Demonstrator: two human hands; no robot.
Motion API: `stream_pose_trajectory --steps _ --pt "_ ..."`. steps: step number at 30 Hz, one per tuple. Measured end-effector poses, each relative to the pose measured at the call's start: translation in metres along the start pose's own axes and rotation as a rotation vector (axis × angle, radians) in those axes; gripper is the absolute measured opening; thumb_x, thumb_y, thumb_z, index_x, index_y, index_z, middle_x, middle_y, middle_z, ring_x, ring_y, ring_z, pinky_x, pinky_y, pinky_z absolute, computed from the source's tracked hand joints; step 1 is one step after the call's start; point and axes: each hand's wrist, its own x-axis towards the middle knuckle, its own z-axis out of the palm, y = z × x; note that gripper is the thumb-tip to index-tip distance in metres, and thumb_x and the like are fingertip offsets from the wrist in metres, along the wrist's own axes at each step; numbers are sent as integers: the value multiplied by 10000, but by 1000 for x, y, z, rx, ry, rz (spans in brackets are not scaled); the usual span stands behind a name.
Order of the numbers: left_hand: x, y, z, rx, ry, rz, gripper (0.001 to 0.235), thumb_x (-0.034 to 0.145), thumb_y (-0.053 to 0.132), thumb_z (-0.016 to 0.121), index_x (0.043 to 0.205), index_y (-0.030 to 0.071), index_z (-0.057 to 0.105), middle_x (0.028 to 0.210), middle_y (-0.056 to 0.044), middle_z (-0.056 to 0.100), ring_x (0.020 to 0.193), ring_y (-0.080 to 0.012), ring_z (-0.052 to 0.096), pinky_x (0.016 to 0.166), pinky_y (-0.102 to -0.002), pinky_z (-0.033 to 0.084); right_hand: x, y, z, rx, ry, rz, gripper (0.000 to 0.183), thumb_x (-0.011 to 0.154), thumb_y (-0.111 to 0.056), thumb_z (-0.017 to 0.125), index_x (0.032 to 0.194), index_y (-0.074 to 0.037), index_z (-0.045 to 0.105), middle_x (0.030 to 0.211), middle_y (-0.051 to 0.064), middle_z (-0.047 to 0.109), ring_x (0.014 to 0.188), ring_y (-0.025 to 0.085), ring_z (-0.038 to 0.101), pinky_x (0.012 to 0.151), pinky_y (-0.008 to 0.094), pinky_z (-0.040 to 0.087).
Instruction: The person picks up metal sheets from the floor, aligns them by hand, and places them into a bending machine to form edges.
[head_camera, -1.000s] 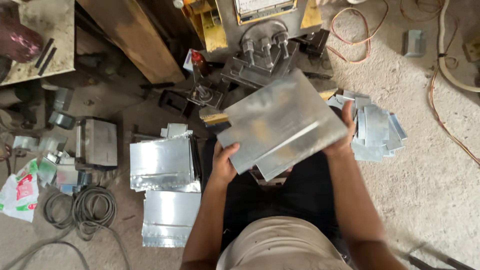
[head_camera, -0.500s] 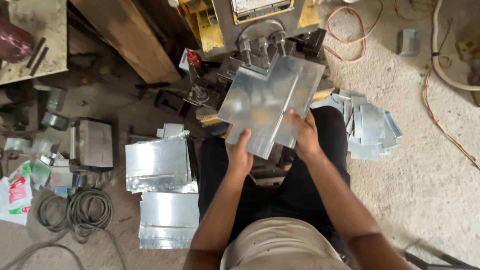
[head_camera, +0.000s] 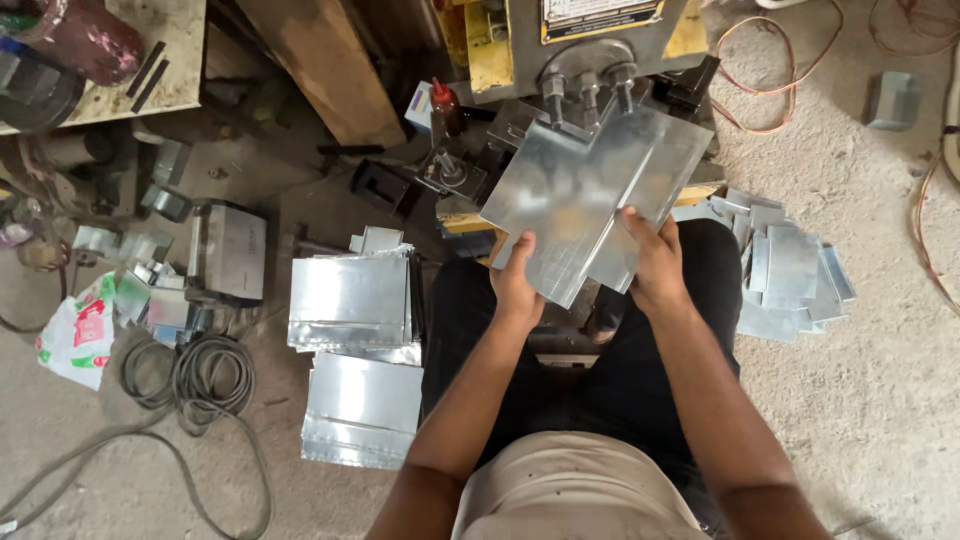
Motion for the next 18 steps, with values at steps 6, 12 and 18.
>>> stream_pose_trajectory --steps 6,12,18 --pt "-21 23 -44 -504 -509 -26 736 1174 688 496 1333 -26 574 1311 -196 631 1071 -319 647 766 -386 557 -23 2 -47 -142 40 153 611 831 -200 704 1362 32 511 1116 178 669 1026 303 684 909 415 584" --pt "-25 39 -40 51 -327 -280 657 916 519 559 1394 70 515 1310 -112 614 1169 -232 650 924 -357 590 8 2 -70 -165 -75 385 840 827 -454 727 1461 43 488 1254 231 661 1114 337 654 1011 446 501" --pt "-23 26 -10 -16 -131 -122 615 931 213 655 1469 86 385 1309 -99 579 1207 -269 594 944 -440 548 -24 -13 -40 407 -104 221 1071 818 -832 422 1501 -8 455 1453 197 584 1289 338 586 1116 451 435"
